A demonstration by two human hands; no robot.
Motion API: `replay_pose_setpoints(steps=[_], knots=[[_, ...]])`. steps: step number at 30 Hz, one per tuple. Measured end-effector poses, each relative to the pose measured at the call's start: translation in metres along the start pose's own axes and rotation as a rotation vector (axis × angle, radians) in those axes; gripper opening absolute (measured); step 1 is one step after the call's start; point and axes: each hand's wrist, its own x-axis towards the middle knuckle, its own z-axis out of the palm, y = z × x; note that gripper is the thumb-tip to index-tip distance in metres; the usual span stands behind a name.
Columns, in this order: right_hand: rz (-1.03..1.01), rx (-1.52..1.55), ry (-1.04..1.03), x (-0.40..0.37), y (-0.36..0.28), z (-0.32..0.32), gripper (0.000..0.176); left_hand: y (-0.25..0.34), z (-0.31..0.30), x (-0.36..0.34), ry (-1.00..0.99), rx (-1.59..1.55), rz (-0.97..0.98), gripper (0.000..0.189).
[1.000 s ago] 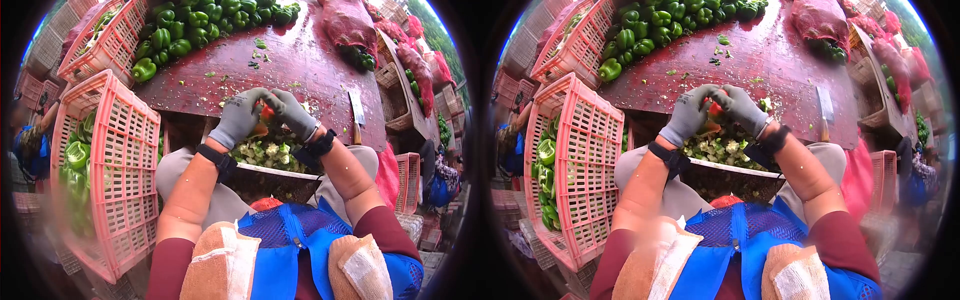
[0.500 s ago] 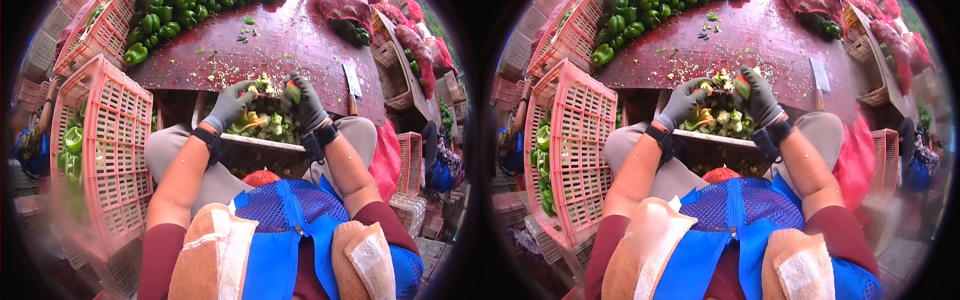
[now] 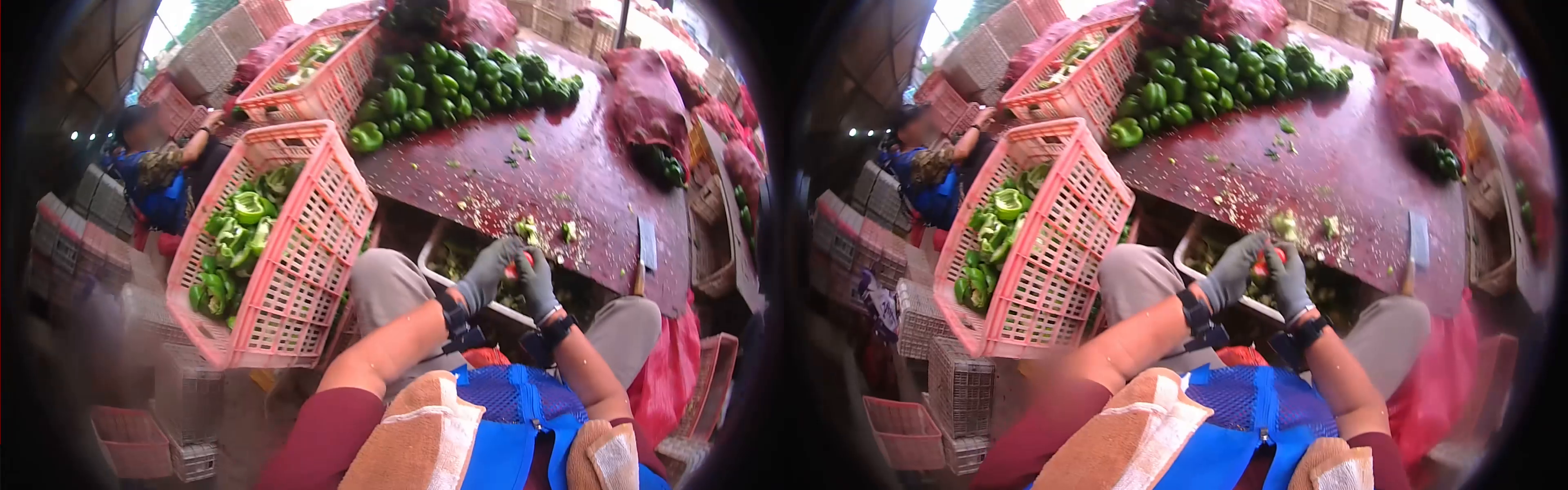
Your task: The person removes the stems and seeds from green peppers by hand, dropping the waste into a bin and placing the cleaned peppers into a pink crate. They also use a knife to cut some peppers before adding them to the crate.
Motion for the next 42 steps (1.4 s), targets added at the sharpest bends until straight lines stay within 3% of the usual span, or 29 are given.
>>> replay_pose_setpoints(steps=[1,2,5,6,8,10,12,13,14,16,17,18,19,20,21,22,26,28,30,32,34,35,36,37,38,40,42], knots=[[-0.102,0.003,-0.002,0.005,0.013,-0.005,0.035,0.026,0.019,-0.018,-0.054,0.203,-0.119,0.037],[-0.199,0.003,-0.003,0.010,0.024,-0.005,0.036,0.036,0.033,-0.034,-0.070,0.352,-0.101,0.051],[0.056,0.288,-0.250,0.005,0.003,-0.008,0.044,0.012,0.011,-0.035,0.026,0.356,0.026,0.066],[0.175,0.437,-0.347,0.009,-0.001,-0.008,0.048,0.026,0.017,-0.042,0.082,0.330,-0.021,0.062],[0.172,0.354,-0.358,0.005,-0.034,-0.009,0.057,0.024,-0.007,-0.034,0.071,0.083,-0.103,0.055],[0.041,0.419,-0.289,0.003,-0.053,-0.011,0.057,0.073,0.007,-0.036,0.140,-0.016,-0.169,0.046],[0.019,0.587,-0.099,-0.002,-0.087,-0.010,0.047,0.131,0.006,-0.024,0.060,-0.242,-0.128,0.036],[-0.033,0.583,-0.096,0.004,-0.079,-0.015,0.044,0.161,-0.001,-0.009,-0.100,-0.255,0.014,0.033],[-0.083,0.580,-0.092,0.008,-0.070,-0.022,0.042,0.201,0.000,0.005,-0.028,-0.242,0.132,0.029],[0.011,0.545,-0.131,0.002,-0.074,-0.028,0.037,0.308,-0.011,0.043,-0.324,-0.934,-0.004,0.021],[0.062,0.536,-0.168,-0.002,-0.073,-0.030,0.037,0.350,-0.010,0.044,-0.211,-0.367,0.374,0.023],[0.119,0.525,-0.204,-0.009,-0.073,-0.033,0.036,0.403,-0.031,0.053,-0.225,-0.235,0.468,0.027],[0.145,0.473,-0.213,-0.017,-0.078,-0.033,0.034,0.438,-0.020,0.044,0.150,0.015,0.600,0.040],[0.146,0.447,-0.224,-0.021,-0.079,-0.037,0.034,0.455,-0.009,0.031,0.280,0.059,0.663,0.051],[0.160,0.419,-0.242,-0.025,-0.076,-0.041,0.034,0.460,0.013,0.004,0.431,0.163,0.644,0.059],[0.182,0.394,-0.268,-0.031,-0.070,-0.043,0.034,0.481,-0.028,0.003,0.416,0.265,0.576,0.058],[0.216,0.256,-0.228,-0.040,-0.052,-0.068,0.036,0.480,-0.049,-0.102,0.331,0.947,0.387,0.053],[0.263,0.293,-0.198,-0.033,-0.032,-0.081,0.036,0.468,-0.056,-0.155,0.528,1.171,0.228,0.052],[0.295,0.318,-0.171,-0.030,-0.025,-0.087,0.036,0.468,-0.106,-0.200,0.487,1.358,0.212,0.048],[0.306,0.318,-0.137,-0.029,-0.020,-0.088,0.037,0.464,-0.143,-0.246,0.677,1.719,0.098,0.055],[0.315,0.314,-0.099,-0.034,-0.023,-0.080,0.040,0.456,-0.171,-0.282,0.887,1.652,-0.183,0.077],[0.311,0.295,-0.105,-0.035,-0.017,-0.079,0.040,0.454,-0.225,-0.300,0.796,1.670,-0.138,0.090],[0.306,0.277,-0.105,-0.035,-0.012,-0.079,0.040,0.451,-0.269,-0.308,0.697,1.687,-0.092,0.102],[0.306,0.260,-0.126,-0.033,-0.009,-0.078,0.040,0.438,-0.250,-0.300,0.904,1.957,-0.302,0.115],[0.314,0.268,-0.135,-0.033,-0.004,-0.076,0.040,0.426,-0.262,-0.287,0.919,1.723,-0.291,0.115],[0.332,0.274,-0.165,-0.030,0.002,-0.072,0.040,0.424,-0.272,-0.245,0.833,1.677,-0.371,0.109],[0.342,0.262,-0.182,-0.029,0.002,-0.065,0.038,0.420,-0.269,-0.205,0.725,1.805,-0.265,0.102]])
